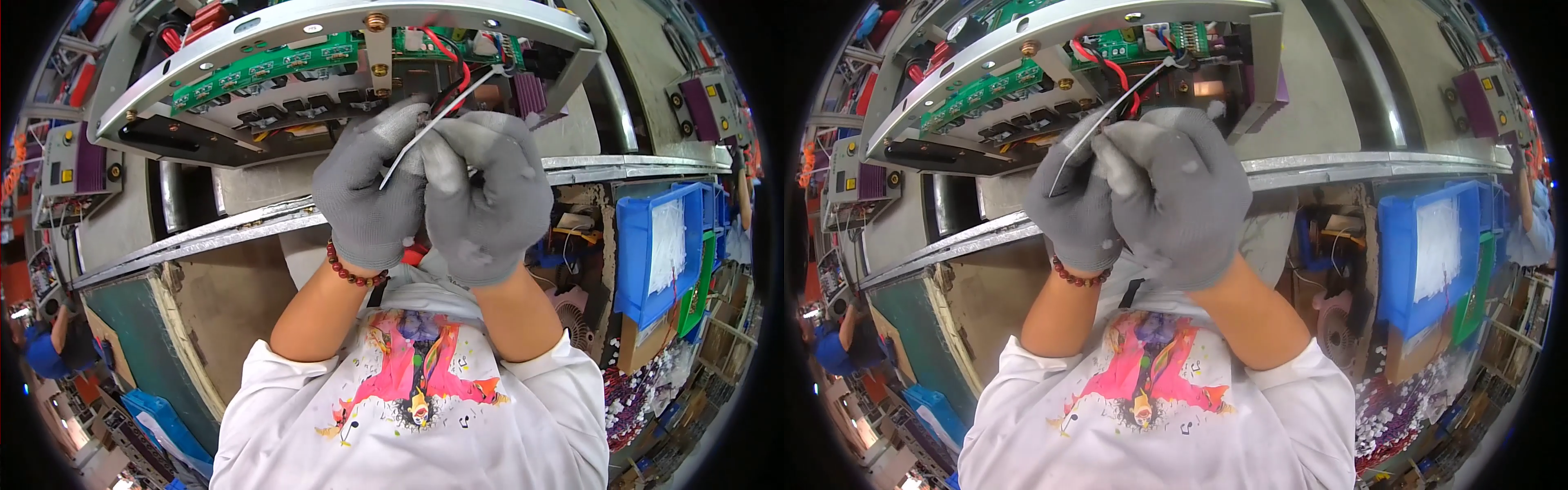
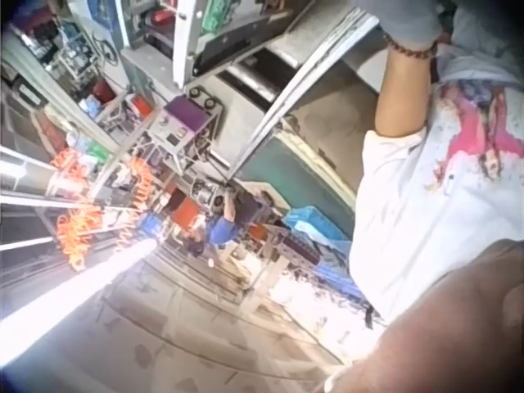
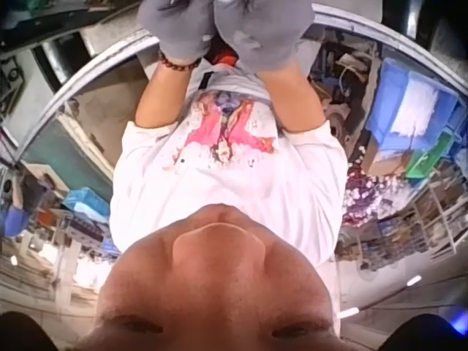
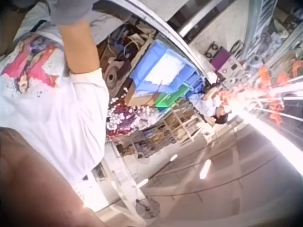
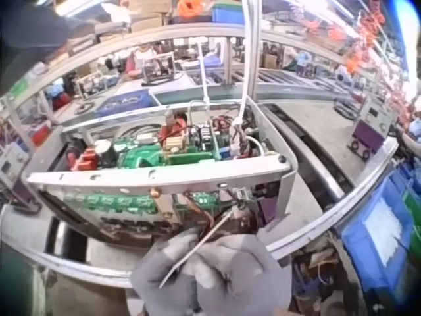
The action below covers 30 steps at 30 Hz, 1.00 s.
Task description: Assembling and wiring internal components of an electronic machine using cable ties.
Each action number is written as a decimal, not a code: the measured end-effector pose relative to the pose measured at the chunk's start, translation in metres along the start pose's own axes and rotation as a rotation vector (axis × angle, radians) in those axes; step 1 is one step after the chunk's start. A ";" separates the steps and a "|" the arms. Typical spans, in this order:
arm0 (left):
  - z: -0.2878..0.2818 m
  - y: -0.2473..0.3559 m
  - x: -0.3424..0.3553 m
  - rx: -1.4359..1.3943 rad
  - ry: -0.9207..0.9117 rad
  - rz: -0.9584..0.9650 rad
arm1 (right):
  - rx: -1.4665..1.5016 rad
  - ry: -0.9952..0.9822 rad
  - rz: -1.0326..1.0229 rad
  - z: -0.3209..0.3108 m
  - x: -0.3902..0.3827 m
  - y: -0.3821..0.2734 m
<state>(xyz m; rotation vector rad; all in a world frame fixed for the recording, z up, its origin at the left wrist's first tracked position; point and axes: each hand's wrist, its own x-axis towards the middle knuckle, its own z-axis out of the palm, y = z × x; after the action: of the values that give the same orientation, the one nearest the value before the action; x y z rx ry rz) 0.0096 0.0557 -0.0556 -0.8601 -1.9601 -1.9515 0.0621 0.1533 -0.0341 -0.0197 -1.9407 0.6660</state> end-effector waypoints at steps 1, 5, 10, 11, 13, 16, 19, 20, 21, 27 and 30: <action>0.001 -0.001 0.002 0.000 -0.005 0.003 | 0.094 -0.025 -0.023 -0.005 0.000 -0.003; 0.011 0.005 0.009 0.208 0.118 0.100 | 0.394 -0.122 -0.080 -0.025 -0.008 -0.021; -0.005 -0.032 -0.002 0.147 -0.082 0.157 | 0.239 -0.146 0.105 -0.017 -0.008 -0.012; -0.003 0.006 0.005 0.314 -0.137 0.069 | 0.243 -0.097 0.059 -0.010 -0.010 -0.008; -0.013 -0.041 -0.011 -0.095 0.025 -0.164 | 0.175 -0.029 -0.054 0.003 -0.009 -0.005; -0.003 -0.005 0.001 -0.089 0.099 -0.100 | 0.346 0.122 0.245 0.015 -0.018 -0.006; 0.006 -0.026 0.004 -0.034 0.130 0.023 | 0.422 0.175 0.820 0.001 0.003 -0.007; 0.020 -0.012 0.002 0.063 0.198 0.108 | 0.411 0.205 0.821 -0.004 0.007 -0.008; 0.022 -0.010 0.003 0.053 0.180 0.120 | 0.411 0.195 0.914 -0.009 0.011 -0.010; 0.010 -0.010 0.004 -0.016 0.239 -0.051 | 0.462 0.027 0.730 -0.001 0.001 -0.012; -0.001 -0.025 0.006 -0.452 0.211 -0.216 | 0.300 -0.122 0.455 -0.006 0.010 -0.010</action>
<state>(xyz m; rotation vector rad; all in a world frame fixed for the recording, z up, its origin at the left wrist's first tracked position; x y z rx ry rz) -0.0093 0.0582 -0.0727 -0.5174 -1.5717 -2.5504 0.0652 0.1504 -0.0189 -0.2446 -1.9475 1.2803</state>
